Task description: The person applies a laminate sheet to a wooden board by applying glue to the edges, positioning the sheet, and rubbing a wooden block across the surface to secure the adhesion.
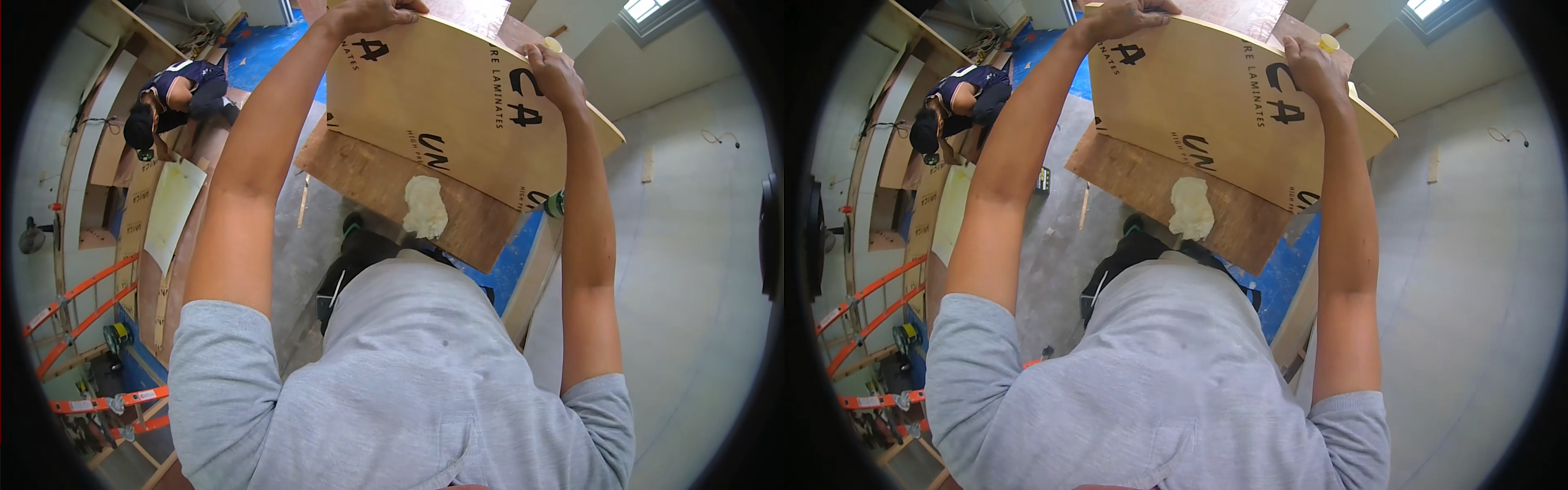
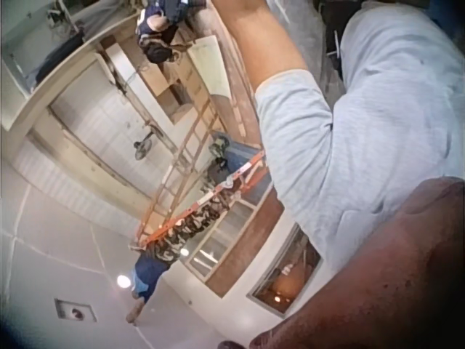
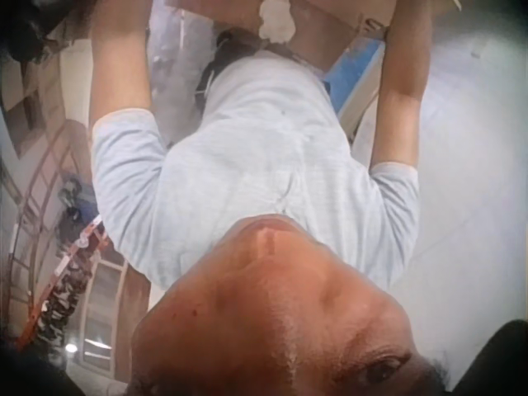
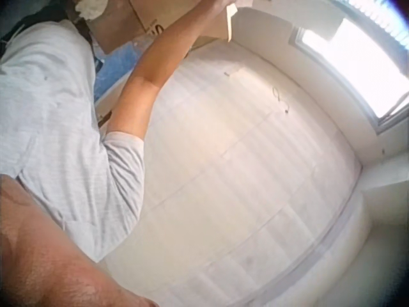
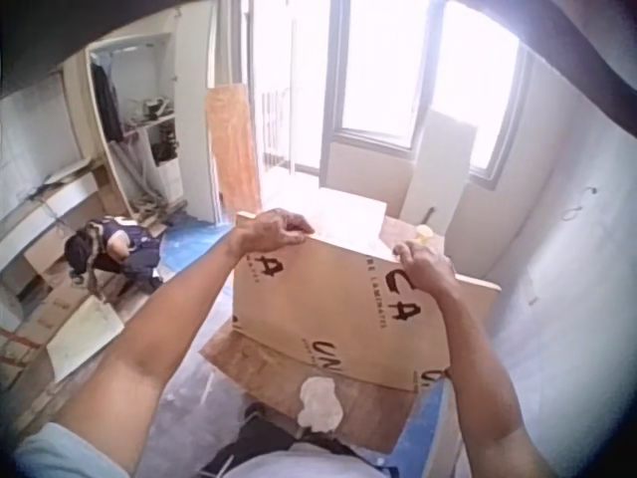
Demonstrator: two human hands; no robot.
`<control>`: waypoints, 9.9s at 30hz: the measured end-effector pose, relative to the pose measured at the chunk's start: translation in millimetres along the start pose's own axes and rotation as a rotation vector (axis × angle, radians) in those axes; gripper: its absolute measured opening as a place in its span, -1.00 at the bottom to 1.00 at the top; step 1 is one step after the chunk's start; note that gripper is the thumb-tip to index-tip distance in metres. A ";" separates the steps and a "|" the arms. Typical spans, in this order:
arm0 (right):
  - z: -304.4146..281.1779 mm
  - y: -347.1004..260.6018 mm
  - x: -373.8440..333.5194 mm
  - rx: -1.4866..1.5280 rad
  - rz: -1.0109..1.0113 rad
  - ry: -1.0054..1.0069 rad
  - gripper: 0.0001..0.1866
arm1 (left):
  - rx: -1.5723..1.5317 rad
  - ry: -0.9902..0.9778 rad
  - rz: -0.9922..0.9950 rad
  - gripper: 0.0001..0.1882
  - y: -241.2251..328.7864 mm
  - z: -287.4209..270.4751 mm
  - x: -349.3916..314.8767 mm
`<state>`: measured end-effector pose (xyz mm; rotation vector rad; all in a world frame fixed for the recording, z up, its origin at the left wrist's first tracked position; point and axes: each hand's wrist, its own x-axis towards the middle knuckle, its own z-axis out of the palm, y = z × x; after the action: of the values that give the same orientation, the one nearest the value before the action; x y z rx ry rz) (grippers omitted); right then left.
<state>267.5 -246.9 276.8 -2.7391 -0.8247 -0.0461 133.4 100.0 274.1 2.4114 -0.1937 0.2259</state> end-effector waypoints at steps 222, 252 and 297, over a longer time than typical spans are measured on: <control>-26.9 88.3 -193.6 1.575 0.289 0.120 -0.26 | -0.801 -0.120 -0.648 -0.29 -51.6 -81.5 -141.8; 96.6 91.9 -189.3 1.599 0.020 0.231 -0.65 | 0.104 -0.114 -0.219 -0.64 -224.0 -51.7 -208.2; -58.3 60.1 -195.6 0.965 -0.106 0.447 -0.56 | 0.594 0.150 0.022 -0.29 145.4 106.1 18.8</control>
<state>139.6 -415.8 295.9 -1.6892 -0.6241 -0.2105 134.3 -80.1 291.8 2.9622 -0.0903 0.5354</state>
